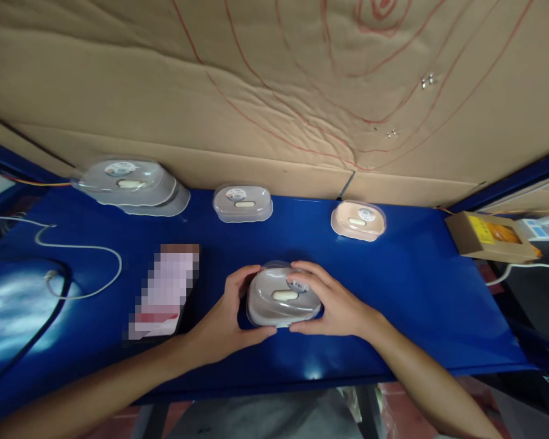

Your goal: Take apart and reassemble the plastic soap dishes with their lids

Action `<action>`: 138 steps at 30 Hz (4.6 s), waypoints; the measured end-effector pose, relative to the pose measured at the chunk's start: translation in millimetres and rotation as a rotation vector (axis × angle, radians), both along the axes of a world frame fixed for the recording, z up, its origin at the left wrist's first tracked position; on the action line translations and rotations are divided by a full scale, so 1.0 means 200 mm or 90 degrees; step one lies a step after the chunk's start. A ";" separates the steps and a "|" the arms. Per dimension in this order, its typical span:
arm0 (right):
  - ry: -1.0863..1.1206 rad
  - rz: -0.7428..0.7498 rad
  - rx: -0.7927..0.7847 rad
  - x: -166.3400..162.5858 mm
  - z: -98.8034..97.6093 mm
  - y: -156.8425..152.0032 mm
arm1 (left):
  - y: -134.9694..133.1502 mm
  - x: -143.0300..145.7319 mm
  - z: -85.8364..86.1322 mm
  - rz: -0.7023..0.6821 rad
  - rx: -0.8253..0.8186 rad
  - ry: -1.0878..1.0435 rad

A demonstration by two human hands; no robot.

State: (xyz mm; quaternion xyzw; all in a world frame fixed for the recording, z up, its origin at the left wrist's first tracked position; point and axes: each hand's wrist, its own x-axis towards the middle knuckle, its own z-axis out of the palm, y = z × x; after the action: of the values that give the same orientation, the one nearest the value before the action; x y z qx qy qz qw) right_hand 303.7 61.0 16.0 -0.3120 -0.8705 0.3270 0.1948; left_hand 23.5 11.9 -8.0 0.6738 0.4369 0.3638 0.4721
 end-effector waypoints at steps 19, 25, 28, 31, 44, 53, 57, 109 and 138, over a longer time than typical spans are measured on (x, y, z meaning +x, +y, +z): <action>0.169 -0.112 -0.104 0.01 0.02 0.05 | 0.01 -0.01 -0.01 -0.057 0.043 -0.002; 0.112 -0.248 0.040 0.04 -0.01 0.10 | 0.00 -0.02 0.03 -0.110 0.090 0.137; 0.072 -0.249 0.092 0.03 -0.04 0.12 | 0.00 -0.04 0.09 -0.230 0.109 0.246; 0.040 -0.206 0.105 0.04 -0.06 0.12 | 0.00 -0.04 0.12 -0.261 0.184 0.308; 0.090 -0.155 0.081 0.07 -0.05 0.14 | 0.00 -0.04 0.10 -0.275 0.413 0.384; 0.041 -0.186 0.096 0.06 -0.03 0.13 | -0.01 -0.03 0.09 -0.279 0.418 0.413; 0.034 -0.232 0.129 0.09 -0.02 0.17 | -0.01 -0.03 0.13 -0.324 0.404 0.401; -0.174 0.066 0.173 -0.03 0.12 -0.09 | 0.03 -0.03 0.08 -0.177 0.451 0.430; -0.200 -0.235 0.228 0.11 -0.04 0.17 | 0.03 -0.02 0.08 -0.102 0.339 0.506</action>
State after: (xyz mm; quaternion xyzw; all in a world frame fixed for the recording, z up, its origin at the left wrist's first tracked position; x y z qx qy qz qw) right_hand 326.5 94.7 8.0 -0.4728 -0.8622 0.0750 0.1657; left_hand 19.1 18.1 8.5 0.8894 0.4221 0.1401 0.1062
